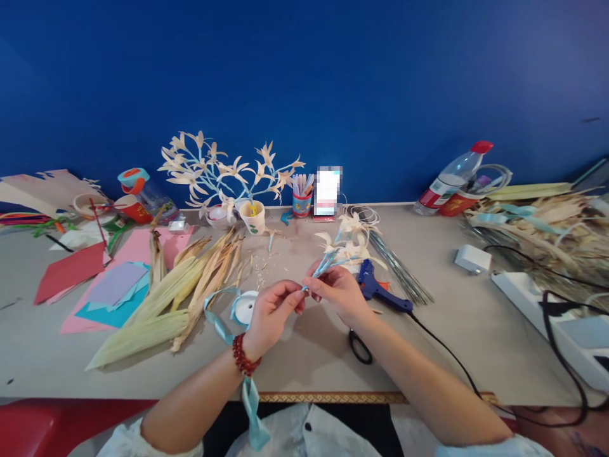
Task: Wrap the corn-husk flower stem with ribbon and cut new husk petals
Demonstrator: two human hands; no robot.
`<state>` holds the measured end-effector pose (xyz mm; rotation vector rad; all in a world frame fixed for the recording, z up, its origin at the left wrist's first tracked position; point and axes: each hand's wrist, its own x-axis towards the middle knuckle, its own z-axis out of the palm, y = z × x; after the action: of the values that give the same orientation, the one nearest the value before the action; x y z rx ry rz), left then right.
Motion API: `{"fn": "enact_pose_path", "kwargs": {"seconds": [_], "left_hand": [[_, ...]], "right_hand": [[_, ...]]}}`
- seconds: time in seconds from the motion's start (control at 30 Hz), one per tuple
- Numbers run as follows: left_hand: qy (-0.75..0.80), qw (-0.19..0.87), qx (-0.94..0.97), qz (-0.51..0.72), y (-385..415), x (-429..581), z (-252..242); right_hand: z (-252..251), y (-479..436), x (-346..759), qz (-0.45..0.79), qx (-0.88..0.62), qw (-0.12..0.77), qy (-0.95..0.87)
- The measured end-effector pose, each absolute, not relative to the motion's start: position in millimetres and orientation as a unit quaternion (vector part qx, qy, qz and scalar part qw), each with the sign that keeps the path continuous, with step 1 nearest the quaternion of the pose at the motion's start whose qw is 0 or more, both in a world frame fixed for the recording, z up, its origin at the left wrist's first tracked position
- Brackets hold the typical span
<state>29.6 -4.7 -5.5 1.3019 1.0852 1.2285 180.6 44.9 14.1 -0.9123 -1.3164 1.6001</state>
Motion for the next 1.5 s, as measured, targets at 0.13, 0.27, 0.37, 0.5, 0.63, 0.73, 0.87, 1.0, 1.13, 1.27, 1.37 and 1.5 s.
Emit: {"fn": "enact_pose_path", "kwargs": {"seconds": [0.13,0.27,0.37,0.5,0.63,0.73,0.87,1.0,1.13,1.27,1.37,1.5], "left_hand": [[0.424,0.539,0.517,0.512,-5.9,33.3,-7.3],[0.412,0.545,0.519,0.513,-9.3,35.8,-11.8],[0.408,0.545,0.521,0.514,-10.7,35.7,-13.9],[0.46,0.525,0.527,0.485,-10.5,35.4,-11.5],[0.466,0.527,0.519,0.485,-10.2,36.3,-7.3],[0.471,0.52,0.525,0.482,-11.0,36.5,-8.5],[0.45,0.513,0.537,0.496,-12.3,35.9,-14.9],[0.468,0.515,0.522,0.493,-11.5,36.2,-16.4],[0.444,0.539,0.516,0.496,-10.9,37.3,-12.2],[0.406,0.585,0.507,0.486,-12.5,38.5,-10.5],[0.391,0.61,0.488,0.488,-12.7,37.7,-11.7],[0.395,0.539,0.503,0.548,-8.3,33.1,-13.4]], "right_hand": [[15.0,45.7,182.3,0.617,-0.379,0.415,-0.551],[13.2,46.7,184.6,0.609,-0.373,0.412,-0.566],[12.4,46.4,184.9,0.601,-0.379,0.402,-0.577],[12.2,45.4,183.5,0.6,-0.38,0.404,-0.577],[13.7,45.3,183.3,0.636,-0.342,0.396,-0.567],[14.2,46.2,184.0,0.648,-0.324,0.4,-0.561],[10.9,48.3,184.6,0.629,-0.353,0.416,-0.554],[7.4,49.7,184.5,0.595,-0.386,0.423,-0.564],[7.5,48.8,183.9,0.575,-0.4,0.431,-0.568],[7.7,46.0,182.6,0.555,-0.393,0.446,-0.582],[9.4,43.6,181.3,0.547,-0.382,0.451,-0.593],[12.9,42.8,180.6,0.568,-0.366,0.415,-0.61]]}}
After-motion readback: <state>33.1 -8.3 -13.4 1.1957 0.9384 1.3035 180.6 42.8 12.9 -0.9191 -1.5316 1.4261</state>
